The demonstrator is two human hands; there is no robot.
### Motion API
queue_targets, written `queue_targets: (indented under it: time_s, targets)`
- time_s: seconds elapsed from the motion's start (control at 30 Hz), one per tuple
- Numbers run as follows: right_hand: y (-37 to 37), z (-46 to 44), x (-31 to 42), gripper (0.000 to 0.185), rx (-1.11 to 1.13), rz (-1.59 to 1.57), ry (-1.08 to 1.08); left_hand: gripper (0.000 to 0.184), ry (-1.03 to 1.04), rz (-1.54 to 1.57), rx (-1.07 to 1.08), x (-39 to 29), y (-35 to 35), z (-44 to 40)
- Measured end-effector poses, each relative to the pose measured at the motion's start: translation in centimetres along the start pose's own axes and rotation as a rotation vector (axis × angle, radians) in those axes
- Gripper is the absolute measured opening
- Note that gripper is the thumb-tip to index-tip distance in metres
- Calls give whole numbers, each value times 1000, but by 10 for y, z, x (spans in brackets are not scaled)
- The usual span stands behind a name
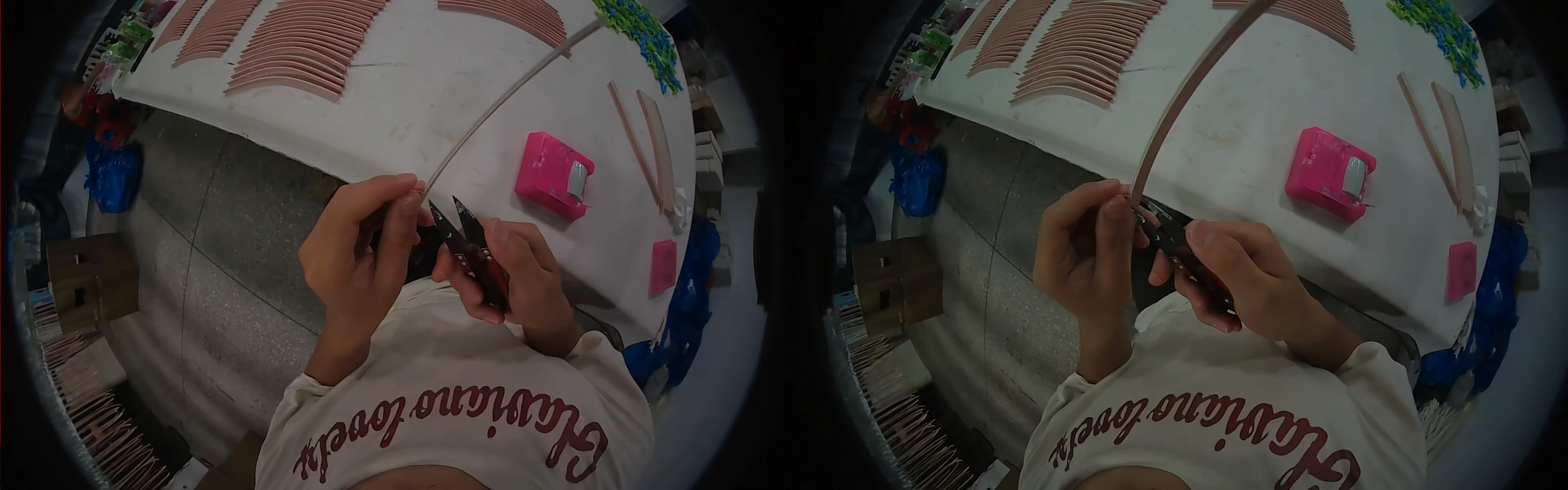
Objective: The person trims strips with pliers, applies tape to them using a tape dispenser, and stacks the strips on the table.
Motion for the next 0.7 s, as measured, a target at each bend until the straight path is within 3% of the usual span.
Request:
queue_targets:
  time_s: [0.7]
  targets:
    - [-1,-4,-7,57,20,-123,136,15,158,-69,36,-7,5,-1]
Point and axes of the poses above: each hand's wrist, its own z-axis away from the middle knuckle, its own y-axis out of the palm, x = y × z, the point moved 9 cm from there along -z, towards the middle knuckle, and after that the axes turned 2 degrees about -y, right-handed, at the moved point
